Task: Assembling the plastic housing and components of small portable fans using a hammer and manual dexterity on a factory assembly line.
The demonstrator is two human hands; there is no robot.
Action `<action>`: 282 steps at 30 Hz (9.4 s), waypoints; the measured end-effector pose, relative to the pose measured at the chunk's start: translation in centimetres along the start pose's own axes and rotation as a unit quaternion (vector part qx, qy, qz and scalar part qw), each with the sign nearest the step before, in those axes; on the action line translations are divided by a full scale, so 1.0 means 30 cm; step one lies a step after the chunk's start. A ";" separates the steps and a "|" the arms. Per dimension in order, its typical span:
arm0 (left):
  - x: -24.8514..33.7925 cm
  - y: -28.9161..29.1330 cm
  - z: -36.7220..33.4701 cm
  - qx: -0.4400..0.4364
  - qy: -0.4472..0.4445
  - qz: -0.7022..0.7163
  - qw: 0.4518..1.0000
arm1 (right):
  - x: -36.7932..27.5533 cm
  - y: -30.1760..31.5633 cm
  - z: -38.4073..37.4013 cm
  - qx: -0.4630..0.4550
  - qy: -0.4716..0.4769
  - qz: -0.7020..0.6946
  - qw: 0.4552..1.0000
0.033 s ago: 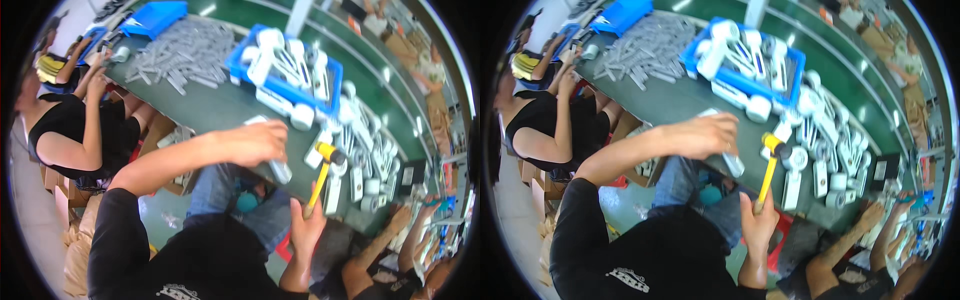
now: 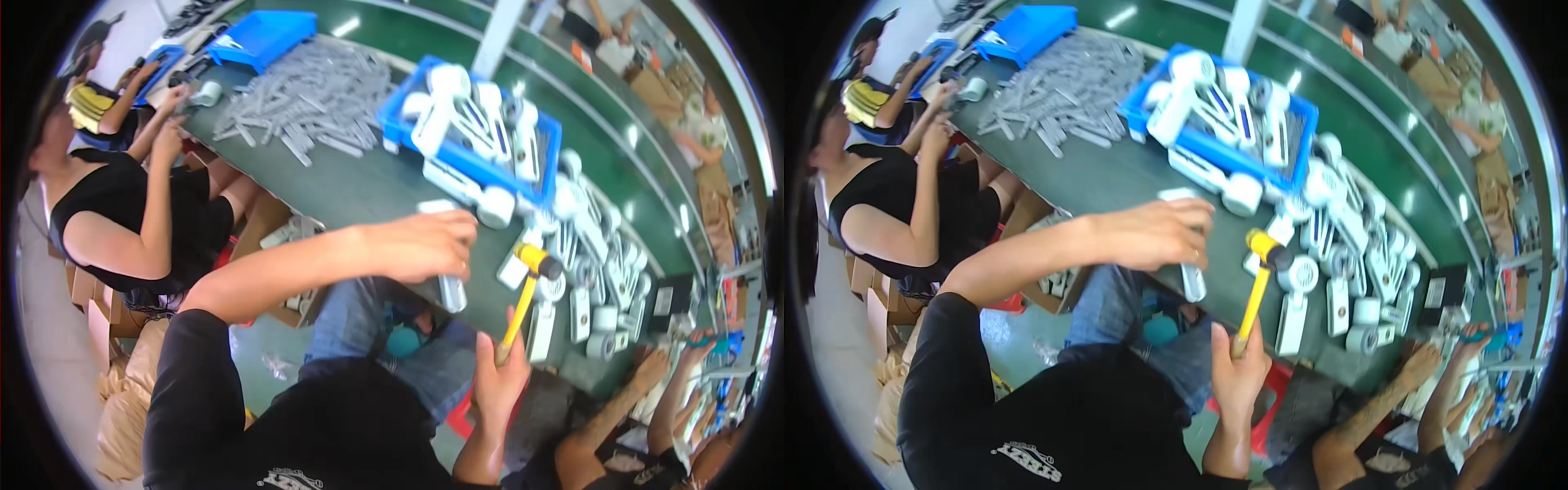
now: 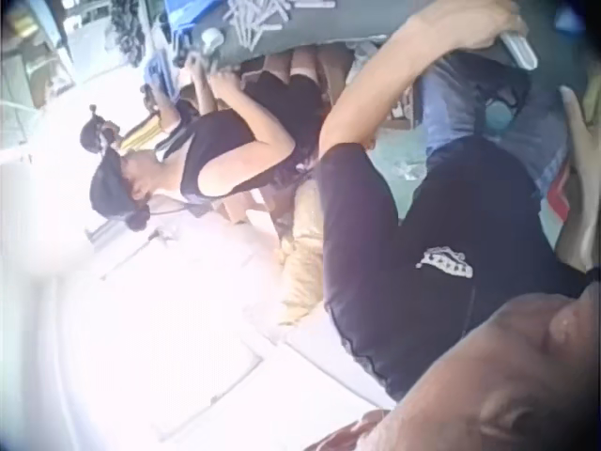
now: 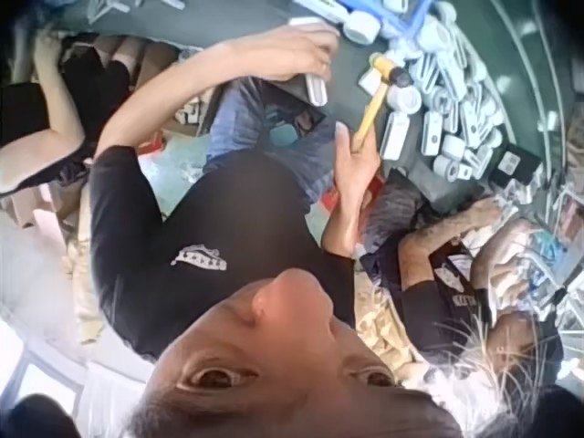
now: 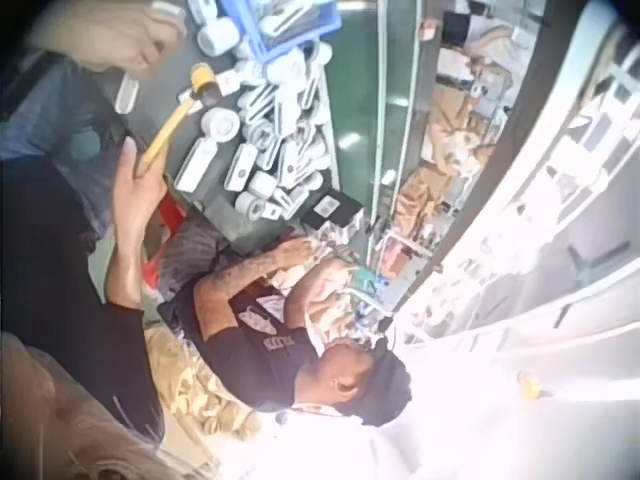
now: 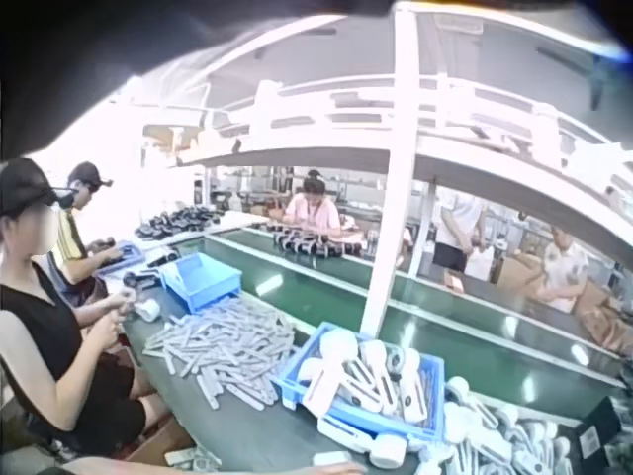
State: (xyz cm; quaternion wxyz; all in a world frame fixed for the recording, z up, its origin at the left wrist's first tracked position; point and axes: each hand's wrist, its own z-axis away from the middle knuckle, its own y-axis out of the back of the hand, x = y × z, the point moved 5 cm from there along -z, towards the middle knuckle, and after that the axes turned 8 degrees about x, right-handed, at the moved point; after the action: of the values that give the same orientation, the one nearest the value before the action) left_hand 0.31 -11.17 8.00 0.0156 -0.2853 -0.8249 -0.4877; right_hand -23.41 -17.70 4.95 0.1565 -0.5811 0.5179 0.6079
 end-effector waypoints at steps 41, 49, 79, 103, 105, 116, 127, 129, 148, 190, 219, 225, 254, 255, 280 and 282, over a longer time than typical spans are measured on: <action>-0.083 0.022 0.385 0.134 0.378 0.134 0.906 | -0.237 -0.198 0.047 -0.246 -0.056 0.224 0.941; -0.085 0.020 0.379 0.143 0.352 0.115 0.918 | -0.235 -0.178 0.042 -0.149 -0.117 -0.012 0.982; -0.037 0.033 0.318 0.203 0.208 -0.031 0.956 | -0.199 -0.070 0.001 -0.214 -0.069 0.193 0.955; -0.091 0.012 0.364 0.159 0.396 0.109 0.898 | -0.301 -0.152 0.030 -0.270 0.013 0.237 0.933; -0.084 0.012 0.364 0.168 0.406 0.112 0.891 | -0.339 -0.136 0.053 -0.210 0.021 0.172 0.962; -0.087 -0.026 0.383 0.140 0.427 0.079 0.890 | -0.352 -0.233 0.053 -0.308 0.011 0.270 0.912; -0.104 -0.007 0.362 0.099 0.457 0.093 0.879 | -0.243 -0.274 0.051 -0.242 0.058 0.221 0.943; -0.107 -0.012 0.374 0.128 0.444 0.083 0.883 | -0.314 -0.221 0.063 -0.256 0.021 0.222 0.941; -0.053 0.000 0.368 0.205 0.254 -0.013 0.945 | -0.246 -0.091 0.054 -0.108 -0.073 0.140 0.982; -0.074 -0.011 0.333 0.161 0.430 0.059 0.886 | -0.226 -0.239 0.054 -0.203 0.118 0.227 0.945; 0.038 -0.195 1.763 -0.096 0.795 -0.265 0.537 | 0.141 0.188 -0.043 0.001 -0.273 -0.158 0.949; 0.124 -0.017 0.966 0.277 0.470 -0.311 0.778 | 0.158 0.000 -0.169 -0.059 -0.215 -0.133 0.966; -0.329 0.401 0.602 0.219 0.332 -0.320 0.860 | 0.151 -0.084 -0.195 -0.063 -0.103 -0.214 0.969; -0.370 0.383 0.591 0.204 0.313 -0.333 0.866 | 0.160 -0.083 -0.192 -0.061 -0.102 -0.210 0.970; 0.035 0.020 0.026 0.126 0.189 -0.077 0.971 | 0.084 0.085 -0.070 0.064 -0.227 -0.187 0.954; -0.006 -0.039 0.061 0.131 0.200 -0.018 0.971 | 0.070 0.026 -0.111 0.030 -0.231 -0.187 0.954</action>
State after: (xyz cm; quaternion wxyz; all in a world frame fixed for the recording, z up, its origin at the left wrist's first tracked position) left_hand 0.36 -10.20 6.06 0.2090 -0.1626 -0.8665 -0.4232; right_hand -22.80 -21.58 4.18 0.4001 -0.5068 0.3676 0.6693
